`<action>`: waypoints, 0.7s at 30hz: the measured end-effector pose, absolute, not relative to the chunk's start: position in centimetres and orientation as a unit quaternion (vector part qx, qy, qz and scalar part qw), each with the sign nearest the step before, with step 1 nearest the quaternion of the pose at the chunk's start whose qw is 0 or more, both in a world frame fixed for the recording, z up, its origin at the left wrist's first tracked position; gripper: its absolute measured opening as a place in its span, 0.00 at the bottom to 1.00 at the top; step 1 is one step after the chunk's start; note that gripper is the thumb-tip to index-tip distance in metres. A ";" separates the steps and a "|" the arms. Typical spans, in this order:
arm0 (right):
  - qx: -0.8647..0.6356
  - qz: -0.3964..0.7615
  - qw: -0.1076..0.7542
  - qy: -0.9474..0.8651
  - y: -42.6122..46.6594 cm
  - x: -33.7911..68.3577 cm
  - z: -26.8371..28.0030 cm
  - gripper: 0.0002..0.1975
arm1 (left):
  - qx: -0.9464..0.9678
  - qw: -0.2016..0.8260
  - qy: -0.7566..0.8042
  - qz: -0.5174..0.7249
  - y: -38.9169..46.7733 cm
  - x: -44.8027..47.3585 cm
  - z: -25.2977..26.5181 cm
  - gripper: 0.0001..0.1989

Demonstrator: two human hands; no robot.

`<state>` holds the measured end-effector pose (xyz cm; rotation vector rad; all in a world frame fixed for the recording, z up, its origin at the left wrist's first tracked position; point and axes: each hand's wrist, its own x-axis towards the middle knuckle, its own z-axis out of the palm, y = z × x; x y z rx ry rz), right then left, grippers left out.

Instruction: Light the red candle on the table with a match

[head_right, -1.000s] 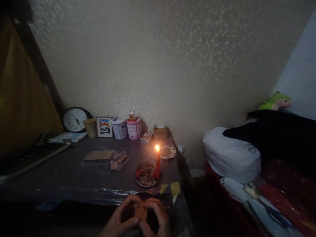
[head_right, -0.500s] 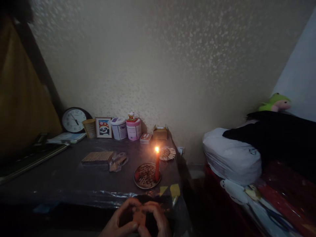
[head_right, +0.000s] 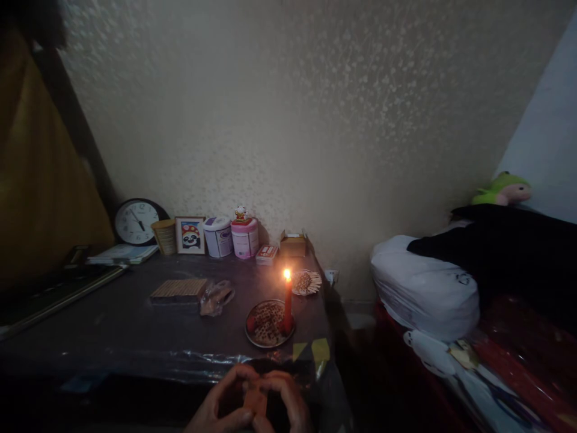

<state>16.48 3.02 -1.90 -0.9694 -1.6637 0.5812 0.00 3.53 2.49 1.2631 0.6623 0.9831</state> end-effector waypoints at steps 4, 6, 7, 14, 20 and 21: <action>-0.413 0.251 0.535 -0.693 2.9 16.4 -1.8 0.13 | 0.552 0.655 0.278 0.434 3.4 0.0 2.3 0.21; -0.407 0.251 0.542 -0.691 2.8 16.4 -1.7 0.12 | 0.555 0.651 0.278 0.437 3.4 0.0 2.3 0.20; -0.404 0.251 0.546 -0.689 2.8 16.4 -1.6 0.11 | 0.555 0.650 0.280 0.438 3.4 0.0 2.3 0.20; -0.394 0.268 0.554 -0.683 2.8 16.3 -1.5 0.11 | 0.564 0.641 0.281 0.438 3.6 0.0 2.3 0.20; -0.399 0.269 0.555 -0.678 2.8 16.4 -1.8 0.13 | 0.556 0.652 0.277 0.435 3.5 0.0 2.2 0.19; -0.402 0.268 0.554 -0.678 2.9 16.4 -1.9 0.14 | 0.552 0.656 0.277 0.434 3.5 0.0 2.2 0.19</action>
